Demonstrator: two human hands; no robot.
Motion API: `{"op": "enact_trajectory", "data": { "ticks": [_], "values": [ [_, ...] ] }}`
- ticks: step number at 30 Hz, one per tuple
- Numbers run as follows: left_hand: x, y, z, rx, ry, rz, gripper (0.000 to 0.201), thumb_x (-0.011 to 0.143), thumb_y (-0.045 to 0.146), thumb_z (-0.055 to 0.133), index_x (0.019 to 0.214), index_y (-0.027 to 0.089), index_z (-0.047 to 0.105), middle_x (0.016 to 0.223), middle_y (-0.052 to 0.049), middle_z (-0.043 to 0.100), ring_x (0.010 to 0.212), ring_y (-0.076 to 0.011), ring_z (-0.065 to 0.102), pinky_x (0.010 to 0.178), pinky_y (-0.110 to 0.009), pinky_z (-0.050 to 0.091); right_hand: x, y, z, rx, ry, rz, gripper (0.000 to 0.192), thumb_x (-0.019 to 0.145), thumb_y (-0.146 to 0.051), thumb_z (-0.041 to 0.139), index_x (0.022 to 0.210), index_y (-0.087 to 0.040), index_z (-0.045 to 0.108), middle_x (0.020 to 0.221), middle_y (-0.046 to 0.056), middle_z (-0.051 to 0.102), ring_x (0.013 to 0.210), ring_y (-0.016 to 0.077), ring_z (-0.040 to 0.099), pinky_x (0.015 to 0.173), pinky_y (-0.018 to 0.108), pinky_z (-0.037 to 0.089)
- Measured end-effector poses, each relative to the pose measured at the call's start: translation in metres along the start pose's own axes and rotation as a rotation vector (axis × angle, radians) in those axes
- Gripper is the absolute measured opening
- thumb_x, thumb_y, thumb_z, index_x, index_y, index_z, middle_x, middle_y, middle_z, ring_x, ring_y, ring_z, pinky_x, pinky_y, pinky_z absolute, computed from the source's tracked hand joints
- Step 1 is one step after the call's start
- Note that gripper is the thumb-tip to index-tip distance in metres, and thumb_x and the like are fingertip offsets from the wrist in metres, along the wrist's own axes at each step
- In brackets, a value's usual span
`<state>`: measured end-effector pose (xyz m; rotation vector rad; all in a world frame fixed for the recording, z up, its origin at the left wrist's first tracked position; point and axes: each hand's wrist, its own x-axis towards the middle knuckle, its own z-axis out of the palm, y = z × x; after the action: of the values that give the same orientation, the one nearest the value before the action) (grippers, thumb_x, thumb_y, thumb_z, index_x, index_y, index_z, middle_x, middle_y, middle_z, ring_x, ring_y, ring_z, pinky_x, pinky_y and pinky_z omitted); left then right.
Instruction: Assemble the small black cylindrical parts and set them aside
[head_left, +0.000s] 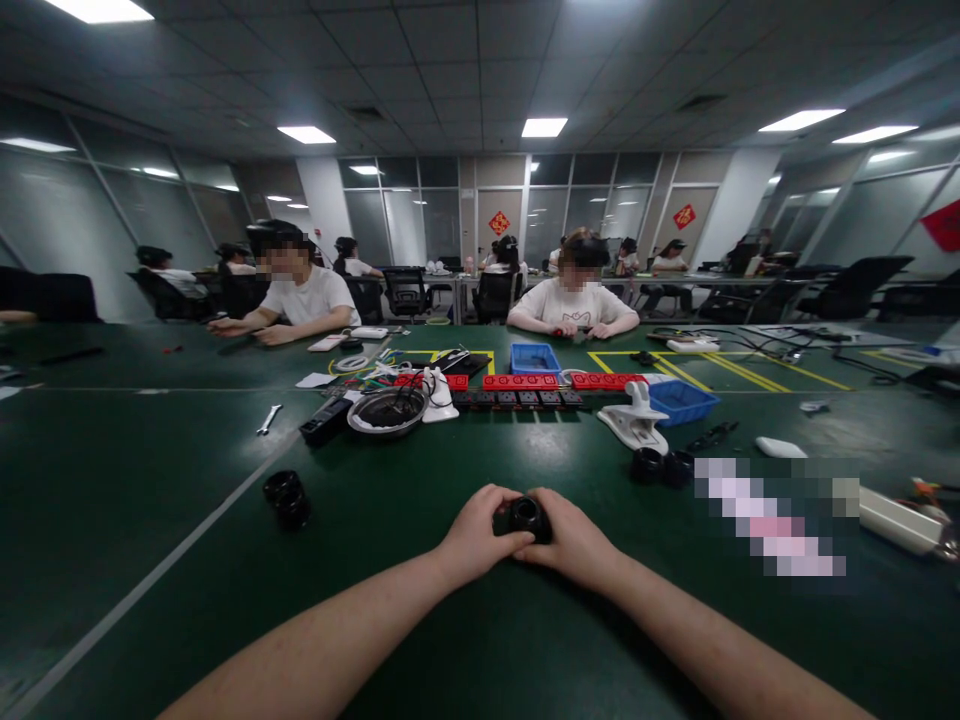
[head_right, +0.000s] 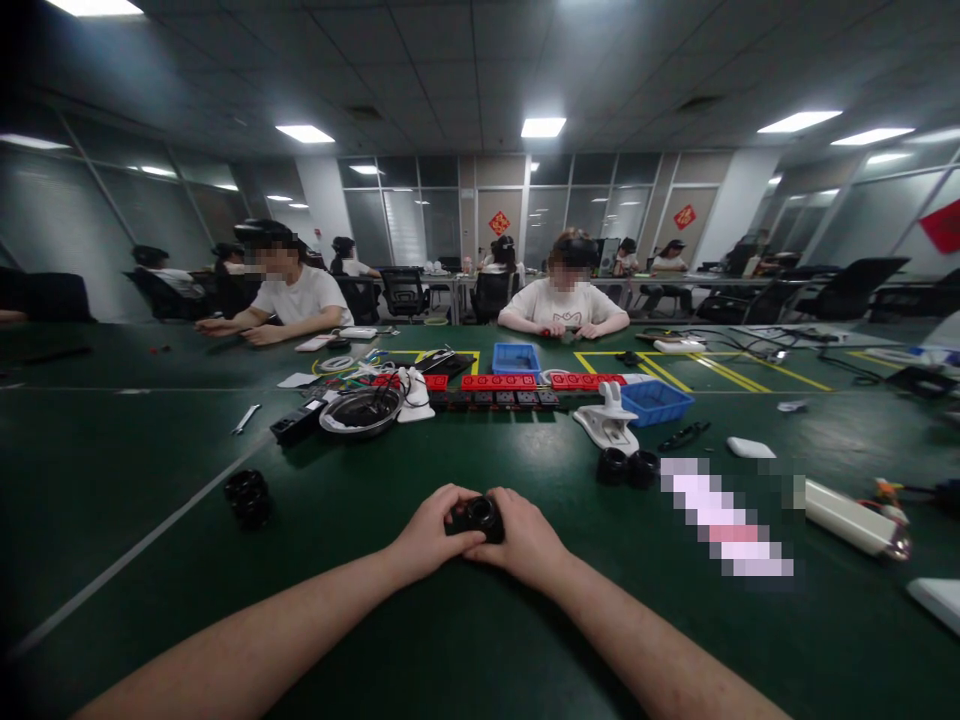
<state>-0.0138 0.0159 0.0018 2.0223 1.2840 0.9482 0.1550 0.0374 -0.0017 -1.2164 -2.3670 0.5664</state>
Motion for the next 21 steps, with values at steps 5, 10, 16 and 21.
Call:
{"op": "enact_trajectory", "data": {
  "ticks": [5,10,16,21],
  "values": [
    [0.001,0.002,-0.005,-0.043,-0.098,0.06,0.039,0.067,0.026,0.06,0.104,0.022,0.051,0.091,-0.003,0.05,0.081,-0.016,0.048,0.063,-0.023,0.04,0.001,0.01,-0.018,0.278,-0.215,-0.122,0.057,0.062,-0.029,0.064,0.114,-0.018,0.043,0.108,0.006,0.05,0.097,0.0214,0.046,0.082,0.033,0.035],
    [0.001,0.001,-0.004,-0.029,-0.106,0.053,0.04,0.067,0.026,0.06,0.105,0.022,0.05,0.092,-0.003,0.05,0.079,-0.0155,0.048,0.063,-0.023,0.04,0.005,0.018,-0.016,0.377,-0.277,-0.069,0.032,0.067,-0.024,0.059,0.098,-0.014,0.053,0.088,0.003,0.056,0.078,0.0173,0.051,0.068,0.028,0.04],
    [0.0,0.001,-0.004,-0.017,-0.082,0.034,0.038,0.063,0.028,0.063,0.099,0.021,0.052,0.089,-0.002,0.05,0.077,-0.0155,0.048,0.062,-0.023,0.039,0.005,0.017,-0.008,0.286,-0.199,-0.04,0.029,0.063,-0.029,0.062,0.086,-0.015,0.053,0.076,0.0,0.054,0.066,0.0132,0.048,0.056,0.021,0.036],
    [0.0,-0.002,0.004,0.031,0.02,-0.033,0.036,0.058,0.026,0.067,0.09,0.019,0.053,0.086,-0.001,0.05,0.077,-0.0157,0.048,0.064,-0.025,0.038,0.004,0.003,0.0,-0.01,-0.067,0.096,0.034,0.057,-0.041,0.064,0.073,-0.017,0.046,0.066,-0.002,0.051,0.057,0.0114,0.044,0.047,0.02,0.027]
  ]
}}
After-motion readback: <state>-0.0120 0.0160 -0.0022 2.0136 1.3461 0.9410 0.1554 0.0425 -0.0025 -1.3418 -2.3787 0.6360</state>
